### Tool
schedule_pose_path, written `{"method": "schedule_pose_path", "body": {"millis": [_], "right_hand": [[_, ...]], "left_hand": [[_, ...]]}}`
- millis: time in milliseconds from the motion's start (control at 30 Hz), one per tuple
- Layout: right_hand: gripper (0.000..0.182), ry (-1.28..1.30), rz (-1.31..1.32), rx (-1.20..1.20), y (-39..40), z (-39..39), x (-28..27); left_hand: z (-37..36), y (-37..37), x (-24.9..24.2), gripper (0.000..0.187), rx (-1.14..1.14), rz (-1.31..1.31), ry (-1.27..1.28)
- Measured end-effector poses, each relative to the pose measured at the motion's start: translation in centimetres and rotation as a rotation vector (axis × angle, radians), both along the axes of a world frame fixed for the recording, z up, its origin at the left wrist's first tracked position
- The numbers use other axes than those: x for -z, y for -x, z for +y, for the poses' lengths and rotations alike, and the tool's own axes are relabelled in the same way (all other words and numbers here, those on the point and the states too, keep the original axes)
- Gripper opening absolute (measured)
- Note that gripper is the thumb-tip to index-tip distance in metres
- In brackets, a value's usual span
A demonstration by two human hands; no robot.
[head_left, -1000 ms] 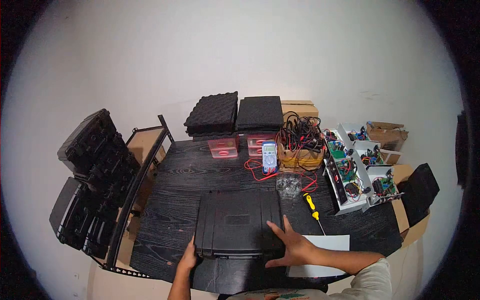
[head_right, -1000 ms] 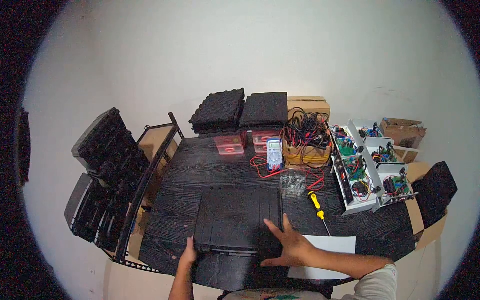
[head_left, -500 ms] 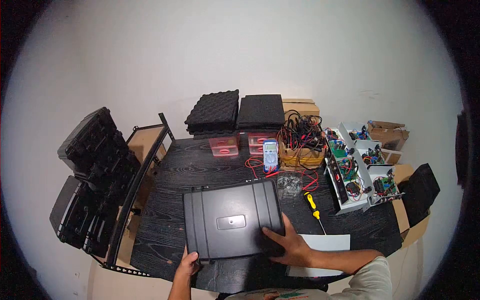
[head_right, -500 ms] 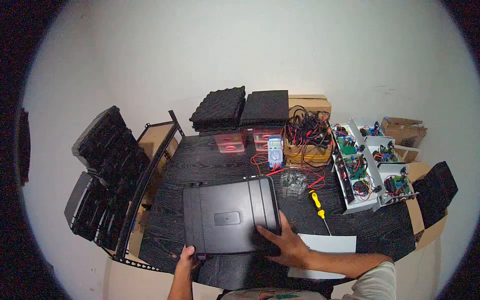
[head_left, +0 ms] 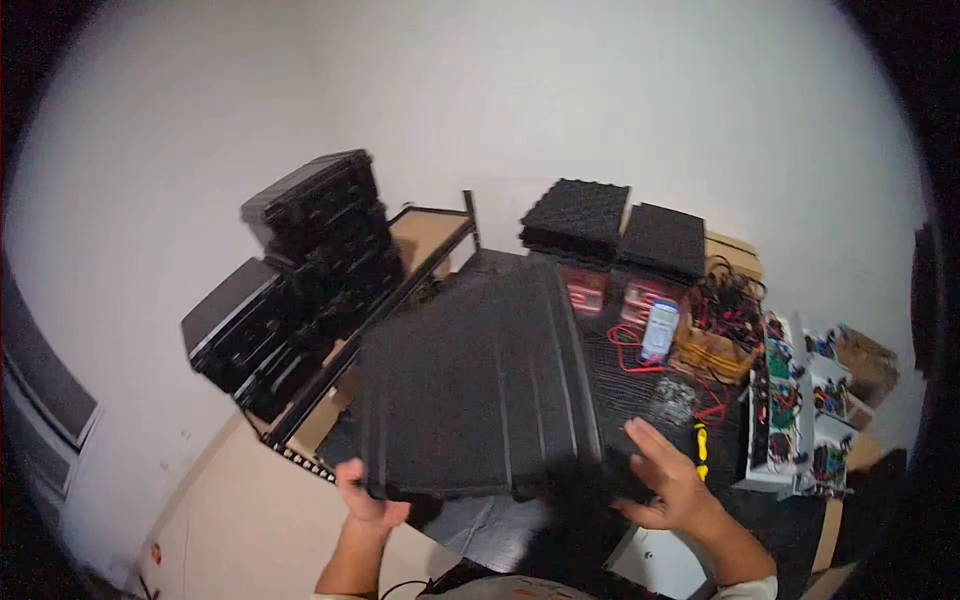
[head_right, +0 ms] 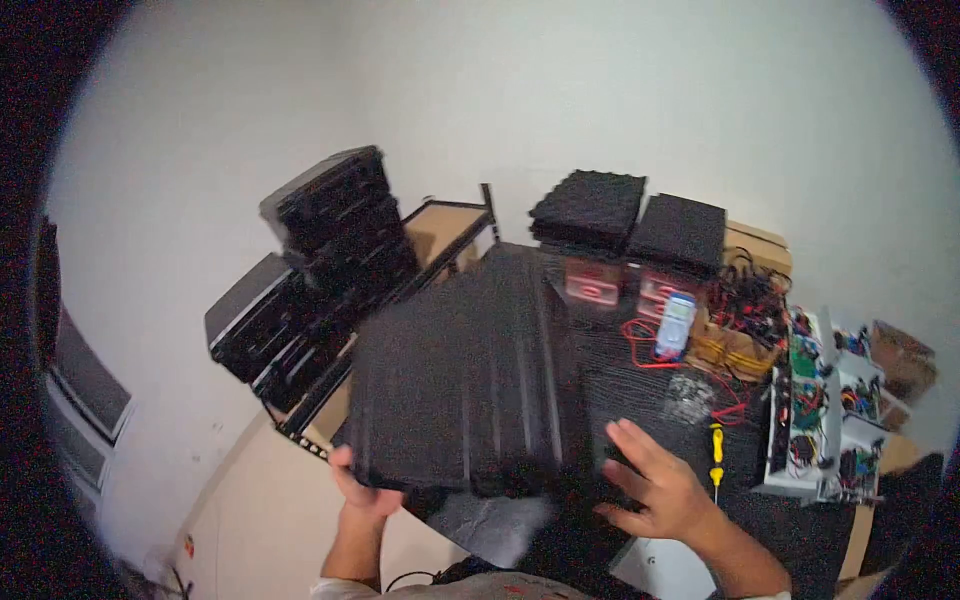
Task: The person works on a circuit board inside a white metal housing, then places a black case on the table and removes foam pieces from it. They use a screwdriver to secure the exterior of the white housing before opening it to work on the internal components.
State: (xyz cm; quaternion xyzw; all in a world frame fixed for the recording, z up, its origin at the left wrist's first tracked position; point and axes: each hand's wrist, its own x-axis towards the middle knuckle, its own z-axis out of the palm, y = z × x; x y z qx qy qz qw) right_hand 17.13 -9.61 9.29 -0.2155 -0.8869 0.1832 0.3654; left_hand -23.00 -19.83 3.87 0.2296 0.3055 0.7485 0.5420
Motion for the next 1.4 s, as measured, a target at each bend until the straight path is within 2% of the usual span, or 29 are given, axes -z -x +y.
{"method": "schedule_pose_path", "body": {"millis": [33, 100, 167, 267, 300, 333, 367, 400, 467, 567, 667, 700, 767, 900, 1100, 1200, 1300, 1400], "right_hand": [[0.069, -0.167, -0.079, -0.001, -0.4, 0.4, 0.0], [0.061, -0.092, -0.120, 0.016, -1.4, 0.3, 0.7], [0.053, 0.003, -0.125, 0.059, -2.4, -0.3, 2.1], [0.053, 0.112, -0.160, 0.125, -4.2, -1.4, 3.1], [0.052, 0.150, -0.149, 0.153, -4.8, -1.7, 3.4], [0.052, 0.188, -0.137, 0.181, -5.3, -2.1, 3.7], [0.052, 0.226, -0.127, 0.208, -5.7, -2.4, 4.0], [0.052, 0.233, -0.126, 0.225, -6.0, -2.6, 4.3], [0.051, 0.243, -0.128, 0.257, -6.4, -2.9, 4.7], [0.051, 0.228, -0.186, 0.282, -6.8, -3.3, 4.6], [0.051, 0.265, -0.190, 0.301, -6.9, -3.6, 4.2], [0.051, 0.259, -0.191, 0.302, -6.9, -3.7, 4.2], [0.051, 0.249, -0.201, 0.306, -7.0, -3.7, 4.2], [0.049, 0.252, -0.231, 0.308, -7.1, -3.7, 4.4], [0.048, 0.262, -0.268, 0.321, -7.4, -3.6, 4.6], [0.048, 0.287, -0.280, 0.322, -7.6, -3.7, 4.5], [0.050, 0.296, -0.316, 0.327, -8.1, -4.2, 4.4], [0.062, 0.319, -0.392, 0.345, -8.9, -5.1, 4.6]], "left_hand": [[-0.8, 1.2, -1.3, 0.083, -0.061, 0.043, -0.051], [-2.2, 5.2, -2.7, 0.081, -0.221, 0.106, -0.252], [-4.0, 8.6, -5.9, 0.075, -0.410, 0.196, -0.326], [-5.8, 14.7, -9.7, 0.062, -0.557, 0.292, -0.418], [-6.4, 16.3, -11.6, 0.057, -0.511, 0.328, -0.427], [-6.0, 17.6, -13.0, 0.054, -0.672, 0.279, -0.370], [-6.9, 20.3, -14.0, 0.057, -0.570, 0.393, -0.333], [-6.9, 21.8, -15.5, 0.055, -0.578, 0.439, -0.335], [-6.0, 26.7, -17.3, 0.058, -0.645, 0.353, -0.252], [-4.4, 27.3, -20.3, 0.064, -0.689, 0.350, -0.047], [-2.3, 29.8, -20.6, 0.069, -0.618, 0.360, 0.010], [-2.4, 32.5, -20.0, 0.066, -0.524, 0.366, 0.004], [-1.7, 34.2, -20.1, 0.067, -0.522, 0.383, 0.013], [-0.2, 34.2, -21.6, 0.076, -0.666, 0.350, 0.159], [0.2, 34.4, -22.3, 0.094, -0.603, 0.389, 0.266], [-0.6, 36.0, -22.1, 0.099, -0.481, 0.466, 0.263], [-2.0, 36.8, -22.3, 0.106, -0.532, 0.602, 0.374], [-2.7, 37.3, -22.4, 0.113, -0.727, 0.760, 0.551]]}}
